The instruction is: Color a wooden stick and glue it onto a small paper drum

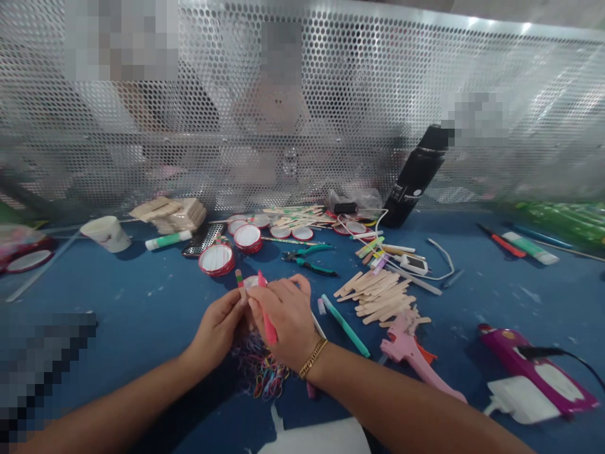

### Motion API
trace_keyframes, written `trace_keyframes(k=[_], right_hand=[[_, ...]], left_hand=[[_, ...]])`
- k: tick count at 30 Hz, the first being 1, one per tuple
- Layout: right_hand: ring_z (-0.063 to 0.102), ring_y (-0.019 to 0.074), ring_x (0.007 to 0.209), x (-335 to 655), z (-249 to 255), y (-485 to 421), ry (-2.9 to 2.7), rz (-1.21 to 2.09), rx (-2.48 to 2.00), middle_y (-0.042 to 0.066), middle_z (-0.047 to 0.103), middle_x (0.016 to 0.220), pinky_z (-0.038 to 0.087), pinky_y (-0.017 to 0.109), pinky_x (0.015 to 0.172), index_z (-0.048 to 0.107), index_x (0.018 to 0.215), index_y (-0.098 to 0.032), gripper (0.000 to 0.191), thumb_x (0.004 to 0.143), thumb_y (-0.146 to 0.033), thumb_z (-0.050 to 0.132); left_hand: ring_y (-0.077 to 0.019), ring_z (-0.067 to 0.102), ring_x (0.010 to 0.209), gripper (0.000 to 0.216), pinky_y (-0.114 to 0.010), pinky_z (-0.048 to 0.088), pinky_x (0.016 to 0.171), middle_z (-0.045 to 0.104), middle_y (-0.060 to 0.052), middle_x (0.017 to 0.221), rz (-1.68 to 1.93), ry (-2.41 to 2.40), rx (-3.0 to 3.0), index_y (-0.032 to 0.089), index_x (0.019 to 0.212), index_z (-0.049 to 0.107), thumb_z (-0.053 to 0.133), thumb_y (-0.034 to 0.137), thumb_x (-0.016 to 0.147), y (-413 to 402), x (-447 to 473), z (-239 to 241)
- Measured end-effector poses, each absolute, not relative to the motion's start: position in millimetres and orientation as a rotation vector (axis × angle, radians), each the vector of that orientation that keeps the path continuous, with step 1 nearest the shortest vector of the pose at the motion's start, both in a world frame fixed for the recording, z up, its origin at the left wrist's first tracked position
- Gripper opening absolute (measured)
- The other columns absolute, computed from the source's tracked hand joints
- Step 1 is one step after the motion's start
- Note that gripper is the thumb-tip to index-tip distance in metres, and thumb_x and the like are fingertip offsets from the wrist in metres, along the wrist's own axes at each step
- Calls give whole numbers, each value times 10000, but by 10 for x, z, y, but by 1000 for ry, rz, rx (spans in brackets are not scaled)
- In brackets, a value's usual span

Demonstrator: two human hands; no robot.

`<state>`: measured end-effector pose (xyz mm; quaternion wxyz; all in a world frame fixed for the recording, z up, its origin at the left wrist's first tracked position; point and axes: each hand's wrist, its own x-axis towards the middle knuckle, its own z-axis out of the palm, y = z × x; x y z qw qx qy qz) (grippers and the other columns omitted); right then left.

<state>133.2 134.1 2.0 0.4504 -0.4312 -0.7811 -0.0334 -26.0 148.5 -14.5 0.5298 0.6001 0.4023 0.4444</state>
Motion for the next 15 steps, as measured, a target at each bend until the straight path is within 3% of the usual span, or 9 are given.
trace_keyframes(k=[7,15], right_hand=[[661,187,869,1329,-25,1372,-1832,20,-1078,20,736,928,363,396,922,591,1085,-229,114,981,-239,547],[657,258,997,1310,-89,1369,-1803,-24,-1019,79,711,1071,363,484,1006,410,1344,-186,576,882,-412,670]], left_hand=[[-122,480,545,369,-219,382,527,584,19,622,1154,1067,1586,182,766,612,532,492,950,1490,-267,3],[-151,557,656,282,-244,441,632,637,1,708,1250,1101,1615,180,823,659,579,434,918,1472,-255,61]])
